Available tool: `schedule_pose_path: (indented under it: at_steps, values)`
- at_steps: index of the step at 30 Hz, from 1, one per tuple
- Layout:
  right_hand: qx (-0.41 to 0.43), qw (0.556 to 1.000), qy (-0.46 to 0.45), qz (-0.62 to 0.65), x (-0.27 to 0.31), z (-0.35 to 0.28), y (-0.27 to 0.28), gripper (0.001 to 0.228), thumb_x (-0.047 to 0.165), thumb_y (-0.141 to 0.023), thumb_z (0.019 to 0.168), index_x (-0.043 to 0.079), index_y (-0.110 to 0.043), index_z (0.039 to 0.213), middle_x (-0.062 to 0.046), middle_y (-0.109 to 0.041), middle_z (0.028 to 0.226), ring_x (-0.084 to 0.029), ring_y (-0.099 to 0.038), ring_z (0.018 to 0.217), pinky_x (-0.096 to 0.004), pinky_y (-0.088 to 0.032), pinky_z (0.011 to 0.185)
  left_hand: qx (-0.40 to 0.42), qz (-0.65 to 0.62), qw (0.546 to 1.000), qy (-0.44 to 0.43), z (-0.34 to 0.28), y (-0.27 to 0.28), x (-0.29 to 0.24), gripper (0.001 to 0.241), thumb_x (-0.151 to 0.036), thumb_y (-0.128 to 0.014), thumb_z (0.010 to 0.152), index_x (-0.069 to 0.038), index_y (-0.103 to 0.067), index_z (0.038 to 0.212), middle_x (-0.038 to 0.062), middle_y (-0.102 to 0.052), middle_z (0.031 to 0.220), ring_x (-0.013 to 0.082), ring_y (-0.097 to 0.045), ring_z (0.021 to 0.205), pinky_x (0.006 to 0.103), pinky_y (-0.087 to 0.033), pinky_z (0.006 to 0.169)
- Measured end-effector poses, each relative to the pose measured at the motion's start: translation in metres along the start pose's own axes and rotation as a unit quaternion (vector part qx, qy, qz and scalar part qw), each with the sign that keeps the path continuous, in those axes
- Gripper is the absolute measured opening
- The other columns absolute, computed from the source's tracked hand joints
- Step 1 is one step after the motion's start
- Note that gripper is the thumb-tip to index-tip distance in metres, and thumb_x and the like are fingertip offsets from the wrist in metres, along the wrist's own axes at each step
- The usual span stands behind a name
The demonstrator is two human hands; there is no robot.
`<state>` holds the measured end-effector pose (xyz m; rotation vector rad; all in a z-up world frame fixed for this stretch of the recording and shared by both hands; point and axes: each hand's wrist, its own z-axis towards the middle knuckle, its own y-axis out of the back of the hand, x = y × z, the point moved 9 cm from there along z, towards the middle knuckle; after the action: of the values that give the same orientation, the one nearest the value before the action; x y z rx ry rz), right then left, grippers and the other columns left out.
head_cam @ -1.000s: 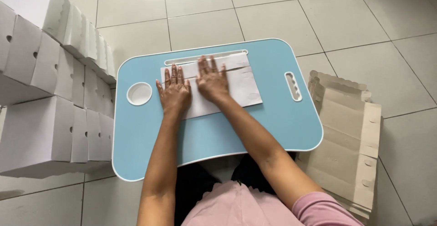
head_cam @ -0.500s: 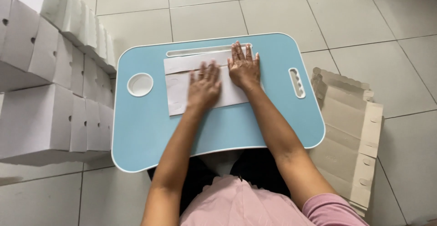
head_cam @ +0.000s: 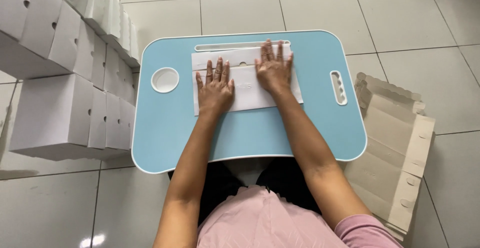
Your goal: The person is folding a flat cardboard cutout into a box, tucking in the flaps to secure the structure.
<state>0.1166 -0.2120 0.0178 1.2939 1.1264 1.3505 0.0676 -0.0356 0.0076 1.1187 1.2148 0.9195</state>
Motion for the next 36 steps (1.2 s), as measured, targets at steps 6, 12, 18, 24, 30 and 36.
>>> schedule_pose_path:
  at_steps: [6, 12, 18, 24, 30, 36]
  values:
    - [0.066, 0.99, 0.122, 0.009, 0.066, -0.048, -0.001, 0.063, 0.052, -0.018, 0.11, 0.022, -0.024, 0.165, 0.003, -0.016, 0.172, -0.031, -0.005, 0.158, -0.06, -0.008, 0.124, -0.011, -0.002, 1.0, 0.014, 0.002, -0.002, 0.005, 0.062, -0.044, -0.028, 0.106, -0.024, -0.023, 0.164, -0.003, -0.013, 0.172, 0.0268, -0.006, 0.158, 0.0635, -0.006, 0.123]
    - [0.044, 0.994, 0.089, -0.042, -0.019, -0.035, -0.002, 0.064, 0.055, -0.022, 0.11, 0.023, -0.022, 0.166, -0.003, -0.018, 0.172, -0.033, -0.015, 0.157, -0.06, -0.012, 0.124, -0.015, -0.01, 0.999, 0.033, 0.001, 0.003, 0.039, 0.061, -0.045, -0.025, 0.107, -0.025, -0.023, 0.164, -0.003, -0.014, 0.172, 0.0267, -0.006, 0.158, 0.0647, -0.005, 0.122]
    - [0.004, 0.999, 0.039, -0.038, -0.051, -0.023, -0.006, 0.062, 0.055, -0.022, 0.11, 0.025, -0.028, 0.164, 0.001, -0.021, 0.172, -0.031, -0.013, 0.158, -0.063, -0.01, 0.122, -0.124, 0.051, 0.991, 0.029, -0.01, 0.027, 0.044, 0.06, -0.04, -0.038, 0.106, -0.013, -0.037, 0.16, 0.008, -0.013, 0.173, 0.0344, 0.001, 0.158, 0.0717, -0.009, 0.118]
    - [-0.288, 0.935, 0.161, -0.131, -0.034, -0.021, -0.001, 0.035, 0.043, -0.049, 0.105, 0.028, -0.068, 0.131, 0.002, -0.066, 0.13, -0.016, -0.057, 0.128, -0.052, -0.029, 0.11, -0.174, 0.071, 0.968, -0.168, -0.01, 0.008, -0.017, 0.071, -0.045, -0.059, 0.091, -0.013, -0.047, 0.153, 0.015, -0.036, 0.164, 0.0346, -0.021, 0.155, 0.0758, -0.015, 0.113]
    - [-0.29, 0.934, 0.166, -0.13, -0.042, -0.013, -0.014, 0.031, 0.037, -0.052, 0.1, 0.028, -0.07, 0.125, 0.005, -0.066, 0.123, -0.012, -0.057, 0.122, -0.044, -0.032, 0.105, 0.061, 0.042, 0.963, -0.261, -0.025, -0.036, -0.083, 0.072, -0.063, -0.026, 0.101, -0.026, -0.023, 0.163, 0.001, -0.016, 0.171, 0.0257, -0.005, 0.159, 0.0657, -0.008, 0.121]
    - [-0.34, 0.906, 0.214, -0.13, -0.011, -0.042, 0.031, 0.021, 0.022, -0.064, 0.094, 0.022, -0.073, 0.113, 0.003, -0.065, 0.113, -0.015, -0.057, 0.119, -0.039, -0.036, 0.098, 0.077, 0.032, 0.977, -0.198, -0.02, -0.006, -0.055, 0.08, -0.071, -0.028, 0.098, -0.027, -0.017, 0.164, 0.0, -0.017, 0.172, 0.0273, -0.008, 0.158, 0.0577, -0.008, 0.125]
